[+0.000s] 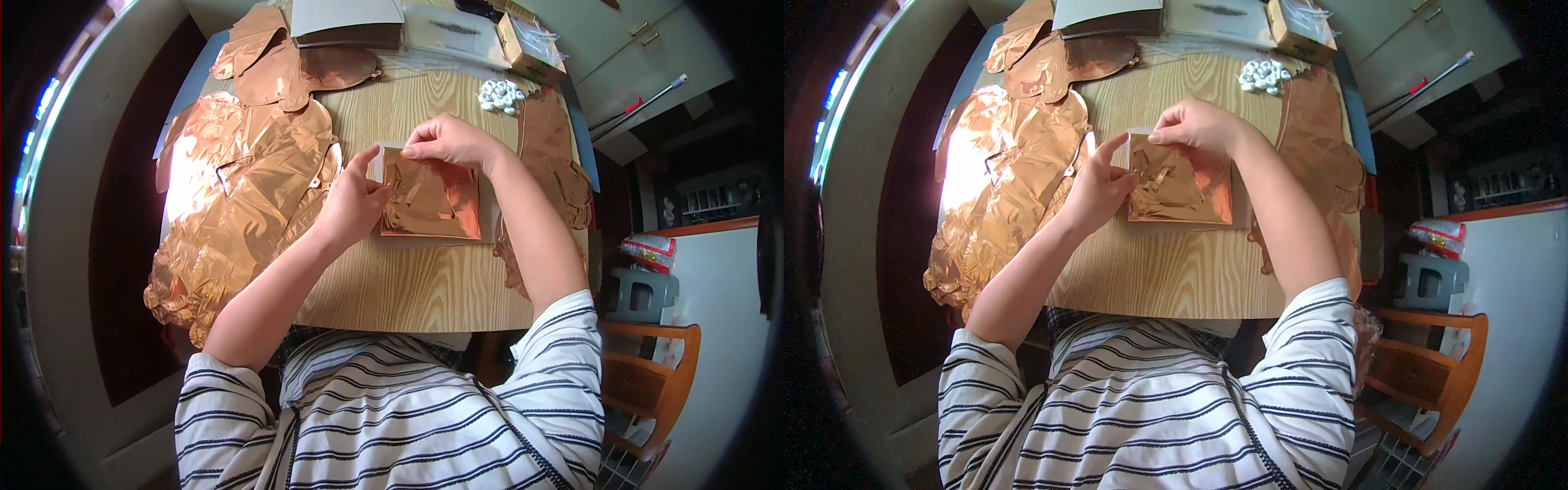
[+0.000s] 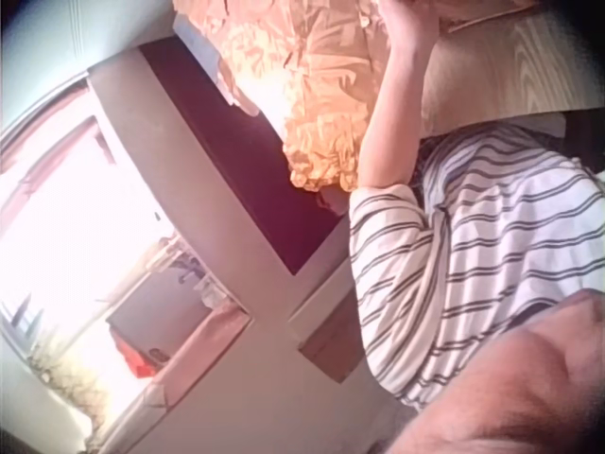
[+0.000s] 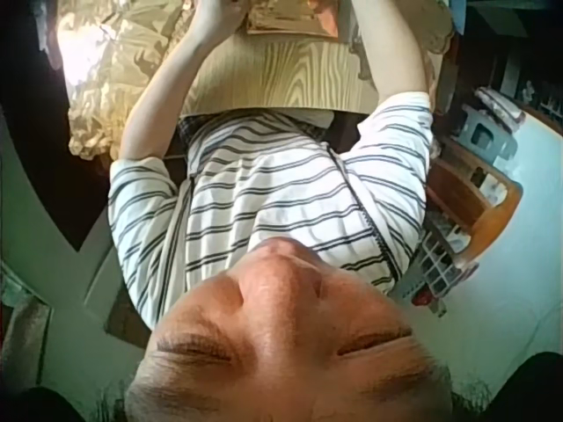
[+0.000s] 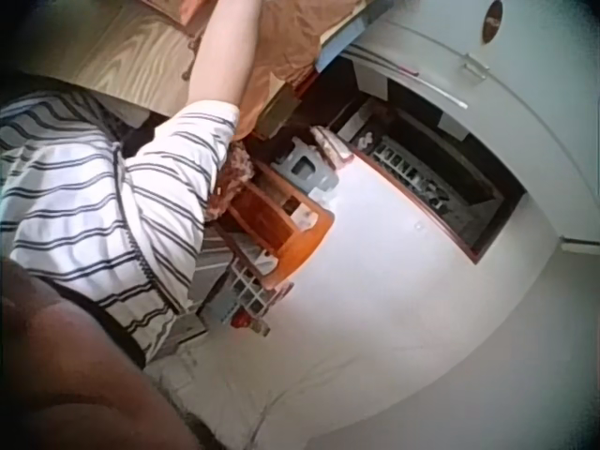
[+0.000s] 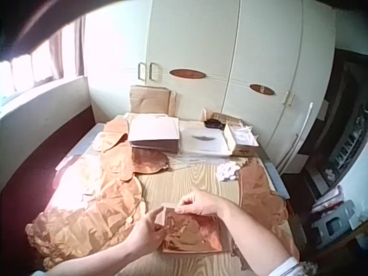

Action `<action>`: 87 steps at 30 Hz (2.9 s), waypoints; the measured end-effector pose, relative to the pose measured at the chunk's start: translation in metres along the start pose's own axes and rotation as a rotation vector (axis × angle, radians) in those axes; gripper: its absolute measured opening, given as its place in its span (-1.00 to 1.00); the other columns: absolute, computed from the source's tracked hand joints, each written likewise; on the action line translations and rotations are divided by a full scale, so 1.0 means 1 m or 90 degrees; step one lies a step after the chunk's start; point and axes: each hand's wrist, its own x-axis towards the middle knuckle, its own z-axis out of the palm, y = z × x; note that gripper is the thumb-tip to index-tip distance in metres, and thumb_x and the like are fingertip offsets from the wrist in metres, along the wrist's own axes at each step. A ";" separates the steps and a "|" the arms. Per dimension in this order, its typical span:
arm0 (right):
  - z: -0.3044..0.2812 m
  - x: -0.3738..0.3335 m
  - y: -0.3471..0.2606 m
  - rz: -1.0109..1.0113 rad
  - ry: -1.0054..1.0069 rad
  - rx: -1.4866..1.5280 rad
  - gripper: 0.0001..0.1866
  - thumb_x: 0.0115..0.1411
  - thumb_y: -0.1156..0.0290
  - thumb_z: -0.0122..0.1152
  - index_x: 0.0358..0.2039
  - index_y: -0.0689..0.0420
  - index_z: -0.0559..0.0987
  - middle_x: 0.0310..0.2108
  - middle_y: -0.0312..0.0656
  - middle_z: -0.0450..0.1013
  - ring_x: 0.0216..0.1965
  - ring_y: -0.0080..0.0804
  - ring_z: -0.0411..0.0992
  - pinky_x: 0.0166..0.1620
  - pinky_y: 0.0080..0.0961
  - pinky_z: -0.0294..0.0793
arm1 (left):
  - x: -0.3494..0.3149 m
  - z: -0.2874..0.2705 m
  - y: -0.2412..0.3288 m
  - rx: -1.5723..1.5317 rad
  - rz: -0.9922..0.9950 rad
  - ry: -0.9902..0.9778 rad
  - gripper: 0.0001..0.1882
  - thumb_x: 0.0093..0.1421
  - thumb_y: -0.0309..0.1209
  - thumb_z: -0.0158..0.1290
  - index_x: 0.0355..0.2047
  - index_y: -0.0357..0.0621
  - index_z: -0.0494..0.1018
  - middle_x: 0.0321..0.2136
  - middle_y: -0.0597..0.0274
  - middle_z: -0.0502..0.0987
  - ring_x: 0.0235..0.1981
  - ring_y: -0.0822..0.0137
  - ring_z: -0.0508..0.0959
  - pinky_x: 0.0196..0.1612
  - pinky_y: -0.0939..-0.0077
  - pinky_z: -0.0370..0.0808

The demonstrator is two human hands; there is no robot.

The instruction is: Folding large foil balloons and placing them into their original display packaging.

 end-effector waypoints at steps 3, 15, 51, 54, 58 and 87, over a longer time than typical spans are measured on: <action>0.002 0.000 0.002 -0.021 0.003 -0.004 -0.80 0.22 0.30 0.38 -0.31 0.19 0.67 -0.45 -0.39 0.55 -0.42 -0.69 0.43 -0.31 -0.66 0.42 | 0.001 0.000 -0.004 -0.027 -0.006 -0.012 -0.29 0.23 -0.52 0.08 0.35 -0.35 0.09 -0.42 0.09 0.66 -0.43 0.50 0.59 -0.37 0.59 0.48; -0.001 -0.005 -0.006 -0.063 0.035 0.006 -0.86 0.23 0.39 0.36 -0.34 0.21 0.66 -0.46 -0.37 0.54 -0.43 -0.69 0.42 -0.31 -0.66 0.43 | 0.054 -0.006 0.000 -0.032 0.023 0.016 -0.67 0.31 -0.26 0.17 -0.20 -0.37 0.50 -0.46 0.29 0.58 -0.42 0.53 0.56 -0.37 0.61 0.49; -0.021 -0.081 0.065 -0.054 0.252 0.329 -0.68 0.35 0.20 0.21 -0.22 0.26 0.62 -0.28 -0.33 0.56 -0.22 -0.67 0.43 -0.10 -0.60 0.41 | 0.075 0.011 0.009 -0.177 0.007 0.071 -0.72 0.37 -0.27 0.11 -0.27 -0.30 0.48 -0.64 0.36 0.47 -0.77 0.58 0.35 -0.76 0.63 0.24; -0.020 -0.081 0.074 -0.041 0.283 0.312 -0.72 0.34 0.23 0.20 -0.24 0.22 0.62 -0.29 -0.32 0.56 -0.22 -0.66 0.43 -0.11 -0.58 0.41 | 0.077 0.015 0.007 -0.172 0.012 0.094 -0.71 0.36 -0.26 0.13 -0.27 -0.30 0.48 -0.64 0.36 0.48 -0.77 0.59 0.35 -0.74 0.64 0.25; -0.021 -0.081 0.076 0.007 0.312 0.313 -0.76 0.35 0.25 0.17 -0.29 0.17 0.62 -0.36 -0.33 0.55 -0.35 -0.64 0.45 -0.26 -0.56 0.46 | 0.075 0.016 0.007 -0.181 0.010 0.077 -0.70 0.35 -0.25 0.14 -0.28 -0.31 0.49 -0.61 0.35 0.51 -0.75 0.60 0.35 -0.71 0.65 0.26; -0.007 -0.050 0.082 0.027 0.508 -0.192 -0.69 0.15 0.20 0.08 -0.51 0.15 0.64 -0.52 -0.02 0.56 -0.43 -0.08 0.52 -0.28 -0.23 0.47 | 0.070 0.007 -0.011 -0.019 -0.022 0.117 -0.63 0.31 -0.19 0.12 -0.30 -0.36 0.54 -0.57 0.21 0.55 -0.58 0.42 0.55 -0.51 0.49 0.49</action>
